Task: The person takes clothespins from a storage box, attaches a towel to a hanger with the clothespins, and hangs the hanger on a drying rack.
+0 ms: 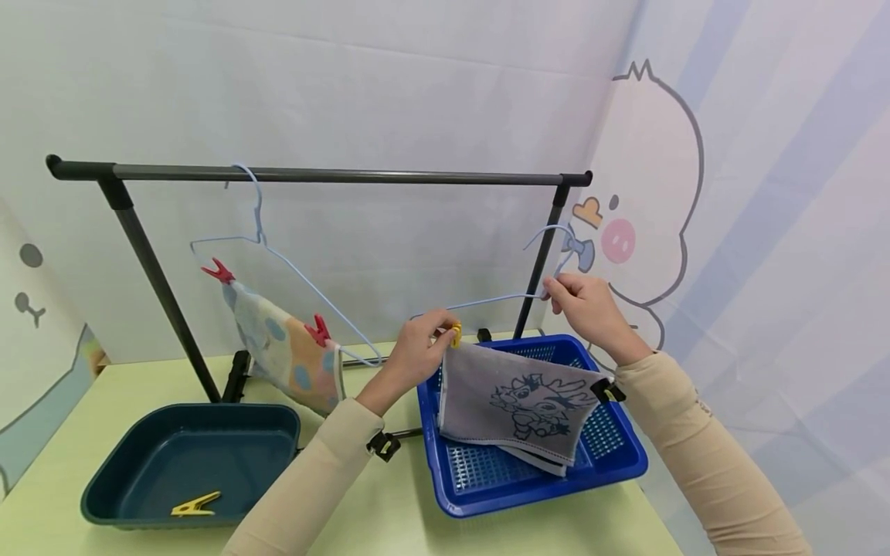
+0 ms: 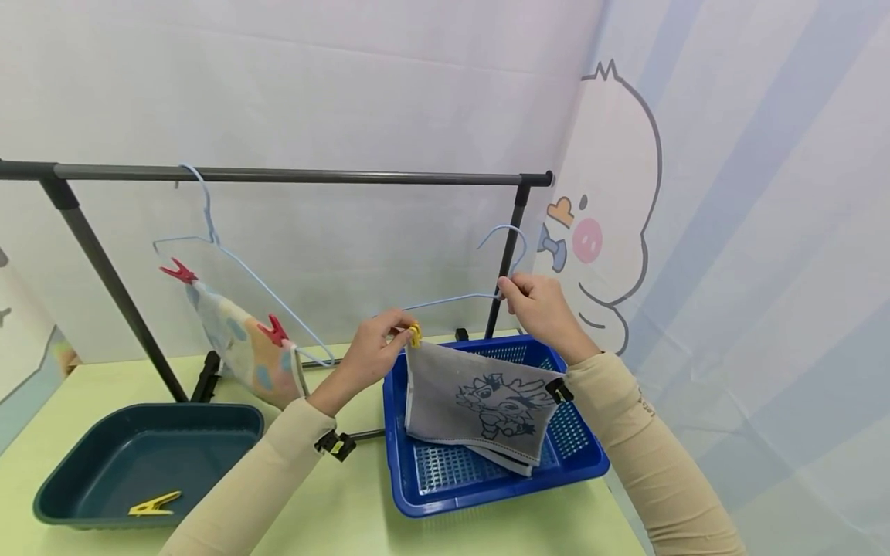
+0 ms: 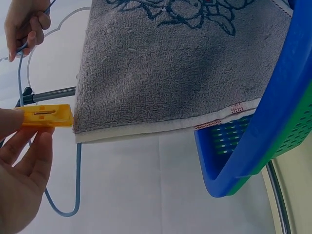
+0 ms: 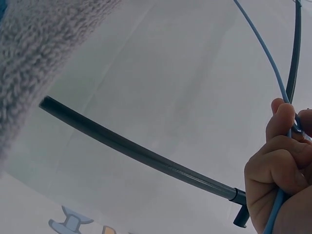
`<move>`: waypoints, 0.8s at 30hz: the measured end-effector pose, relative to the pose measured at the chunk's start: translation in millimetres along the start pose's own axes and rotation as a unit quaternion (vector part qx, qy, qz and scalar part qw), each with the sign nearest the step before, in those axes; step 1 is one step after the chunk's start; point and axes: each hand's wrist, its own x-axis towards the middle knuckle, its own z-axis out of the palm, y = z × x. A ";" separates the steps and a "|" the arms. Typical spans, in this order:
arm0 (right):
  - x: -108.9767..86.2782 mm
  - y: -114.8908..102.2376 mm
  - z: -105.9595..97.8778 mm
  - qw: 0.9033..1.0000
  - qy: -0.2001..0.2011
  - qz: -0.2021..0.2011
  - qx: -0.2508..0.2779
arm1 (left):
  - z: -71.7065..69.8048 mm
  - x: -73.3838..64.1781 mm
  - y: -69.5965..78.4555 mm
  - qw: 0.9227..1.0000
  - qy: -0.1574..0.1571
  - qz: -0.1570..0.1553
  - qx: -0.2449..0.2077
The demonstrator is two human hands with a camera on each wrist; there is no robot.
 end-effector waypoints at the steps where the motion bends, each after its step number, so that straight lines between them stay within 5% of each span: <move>1: 0.0 -0.1 0.1 1.000 0.001 -0.001 0.000 | 0.3 0.3 -0.5 1.000 -0.001 0.000 0.003; 24: 0.0 1.3 0.6 1.000 0.003 -0.012 0.005 | 4.3 0.7 -5.5 0.999 -0.031 0.015 0.029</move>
